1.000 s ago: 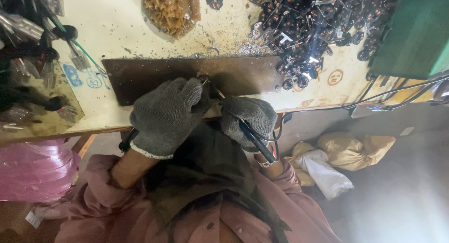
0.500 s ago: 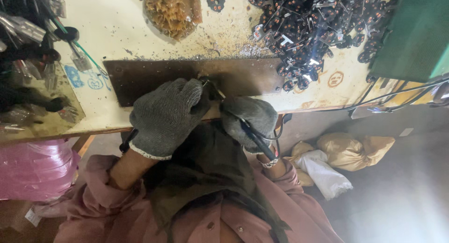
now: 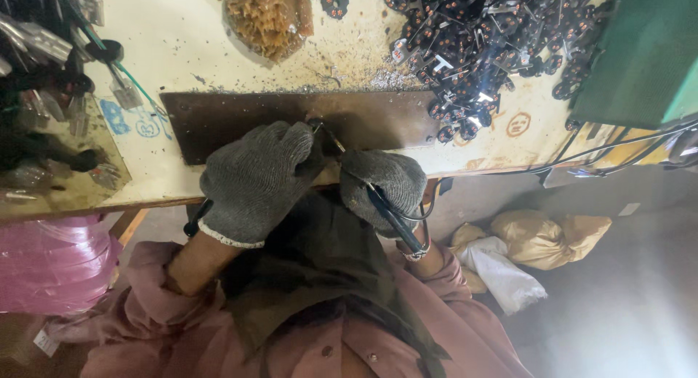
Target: The person solders wires to small DC power connectors at a workbench. They hold a connector in one hand and a soldering iron in the other, solder the wire to the terminal, and place the finished connector onto a large pile of completed units on the bench, repeating the cycle.
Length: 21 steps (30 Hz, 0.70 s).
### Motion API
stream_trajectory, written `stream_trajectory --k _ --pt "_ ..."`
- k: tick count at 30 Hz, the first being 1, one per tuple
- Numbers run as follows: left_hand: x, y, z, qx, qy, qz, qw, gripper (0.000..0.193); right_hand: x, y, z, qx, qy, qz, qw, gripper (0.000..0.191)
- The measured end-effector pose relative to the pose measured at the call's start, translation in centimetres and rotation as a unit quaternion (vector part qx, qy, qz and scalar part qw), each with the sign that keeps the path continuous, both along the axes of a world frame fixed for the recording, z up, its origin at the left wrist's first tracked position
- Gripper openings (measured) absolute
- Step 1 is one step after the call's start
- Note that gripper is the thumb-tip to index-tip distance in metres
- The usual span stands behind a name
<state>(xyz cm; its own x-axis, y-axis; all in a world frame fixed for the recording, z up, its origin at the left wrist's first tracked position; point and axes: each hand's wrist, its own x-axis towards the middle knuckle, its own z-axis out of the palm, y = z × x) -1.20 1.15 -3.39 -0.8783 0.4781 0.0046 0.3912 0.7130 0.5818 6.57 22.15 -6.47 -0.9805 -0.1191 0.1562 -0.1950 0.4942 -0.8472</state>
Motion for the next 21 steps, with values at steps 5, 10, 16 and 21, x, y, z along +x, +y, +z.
stream_trajectory --k 5,10,16,21 --pt "-0.3 0.1 0.1 -0.013 -0.014 -0.002 1.0 0.017 -0.3 0.0 0.5 -0.001 -0.003 -0.007 1.0 0.023" --pt "-0.4 -0.1 0.2 -0.007 -0.038 -0.007 0.999 0.015 -0.5 -0.2 0.7 0.01 -0.01 -0.006 1.0 0.022" --pt "-0.4 -0.2 0.3 0.039 -0.03 0.007 0.999 0.008 -1.6 0.7 2.4 0.003 -0.051 -0.158 0.986 0.022" --pt "-0.3 -0.8 1.0 0.026 -0.039 -0.003 0.999 0.011 -1.5 -0.4 5.2 -0.01 0.001 -0.175 0.985 0.021"
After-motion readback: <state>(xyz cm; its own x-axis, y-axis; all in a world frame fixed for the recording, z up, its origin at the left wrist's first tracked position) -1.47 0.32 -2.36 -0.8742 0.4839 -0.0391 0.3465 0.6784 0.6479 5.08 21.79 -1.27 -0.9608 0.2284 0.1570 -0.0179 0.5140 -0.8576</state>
